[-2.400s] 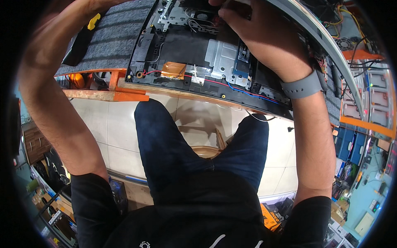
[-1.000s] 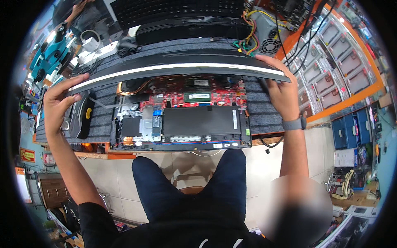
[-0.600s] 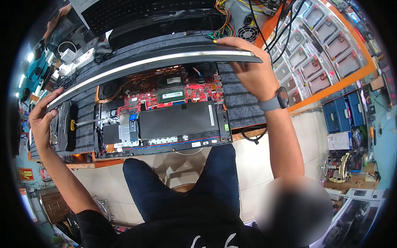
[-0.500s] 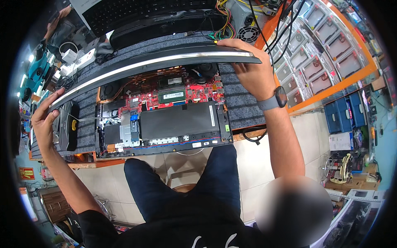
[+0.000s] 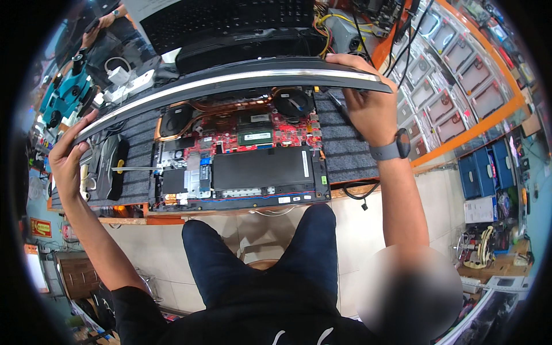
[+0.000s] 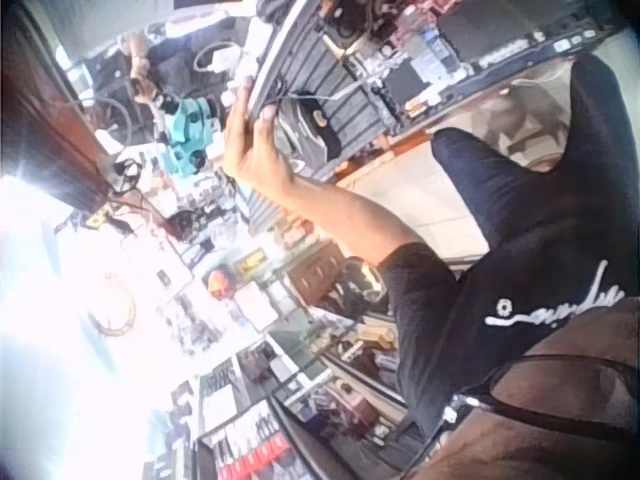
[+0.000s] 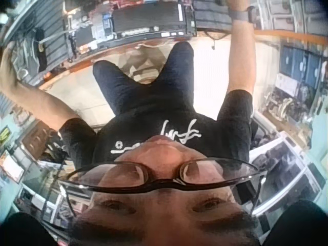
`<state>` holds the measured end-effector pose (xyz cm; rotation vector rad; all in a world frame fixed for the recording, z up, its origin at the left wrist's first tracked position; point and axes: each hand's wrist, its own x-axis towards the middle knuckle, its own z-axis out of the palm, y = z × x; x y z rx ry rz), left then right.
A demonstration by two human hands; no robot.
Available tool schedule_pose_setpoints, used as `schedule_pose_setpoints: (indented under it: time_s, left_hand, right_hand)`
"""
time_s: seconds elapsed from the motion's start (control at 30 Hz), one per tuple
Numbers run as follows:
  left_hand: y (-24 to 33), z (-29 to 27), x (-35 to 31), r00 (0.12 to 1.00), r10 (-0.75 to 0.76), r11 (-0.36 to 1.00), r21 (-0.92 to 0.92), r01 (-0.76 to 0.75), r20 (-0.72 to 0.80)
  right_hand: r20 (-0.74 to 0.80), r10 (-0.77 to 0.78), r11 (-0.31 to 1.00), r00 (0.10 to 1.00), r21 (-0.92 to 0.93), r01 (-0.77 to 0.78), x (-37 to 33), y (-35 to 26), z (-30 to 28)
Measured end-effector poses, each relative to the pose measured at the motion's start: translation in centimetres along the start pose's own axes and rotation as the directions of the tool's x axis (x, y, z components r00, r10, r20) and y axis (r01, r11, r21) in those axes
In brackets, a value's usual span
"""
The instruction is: The person unscrews multiple screws from the bottom of a laptop using a screwdriver, places the screws into a tray, and then uses a yellow pry tool to separate the bottom casing from the main body of the laptop, eventually lifting the casing to expose the internal components.
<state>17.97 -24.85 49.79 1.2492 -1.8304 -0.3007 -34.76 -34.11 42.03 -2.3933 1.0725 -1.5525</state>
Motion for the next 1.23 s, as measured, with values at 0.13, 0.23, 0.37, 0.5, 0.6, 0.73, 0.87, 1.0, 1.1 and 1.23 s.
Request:
schedule_pose_setpoints:
  time_s: [0.13, 0.23, 0.37, 0.5, 0.6, 0.73, 0.87, 1.0, 1.1, 1.23]
  left_hand:
    - [2.1, -0.4, 0.0, 0.999, -0.007, 0.998, -0.065, 0.004, -0.039]
    - [2.8, -1.2, -0.2, 0.994, 0.014, 0.985, -0.17, -0.032, -0.105]
    - [3.3, -2.6, -0.7, 0.967, 0.058, 0.973, -0.202, -0.11, -0.247]
    - [3.8, -3.4, -1.0, 0.943, 0.186, 0.913, -0.307, -0.27, -0.276]
    - [2.4, -0.9, -1.8, 0.95, 0.128, 0.809, -0.524, -0.267, -0.285]
    - [-7.4, -2.1, -9.7, 0.962, -0.1, 0.847, -0.53, -0.053, -0.255]
    - [-2.0, 0.7, -12.1, 0.858, -0.05, 0.811, -0.523, -0.264, -0.511]
    - [-0.2, 0.0, -14.9, 0.805, -0.16, 0.767, -0.586, -0.264, -0.571]
    - [0.6, -1.3, -17.0, 0.785, -0.255, 0.744, -0.633, -0.214, -0.565]
    - [2.1, -2.0, -18.3, 0.744, -0.367, 0.727, -0.672, -0.145, -0.558]
  right_hand:
    - [-0.057, -0.001, 1.0, 0.998, -0.006, 0.0, 0.7, -1.6, -0.5]
    - [-0.186, 0.041, 0.998, 0.982, 0.045, -0.034, 0.8, -1.7, -0.8]
    - [-0.166, -0.073, 0.953, 0.983, -0.302, 0.02, 1.5, -3.2, -2.6]
    - [-0.138, -0.071, 0.989, 0.988, -0.138, 0.052, 3.0, -5.2, -4.4]
    - [-0.065, -0.02, 0.996, 0.998, -0.083, 0.014, 3.4, -6.1, -5.6]
    - [-0.02, 0.045, 0.994, 0.999, 0.103, -0.042, 4.5, -9.1, -3.3]
    - [0.095, 0.118, 0.976, 0.989, 0.174, -0.133, 5.4, -13.1, -2.0]
    - [0.182, 0.107, 0.96, 0.978, 0.239, -0.149, 5.5, -14.5, -0.5]
    - [0.211, 0.136, 0.939, 0.968, 0.283, -0.194, 6.0, -17.0, 1.1]
    - [0.188, 0.127, 0.847, 0.974, 0.491, -0.205, 6.1, -18.5, 4.0]
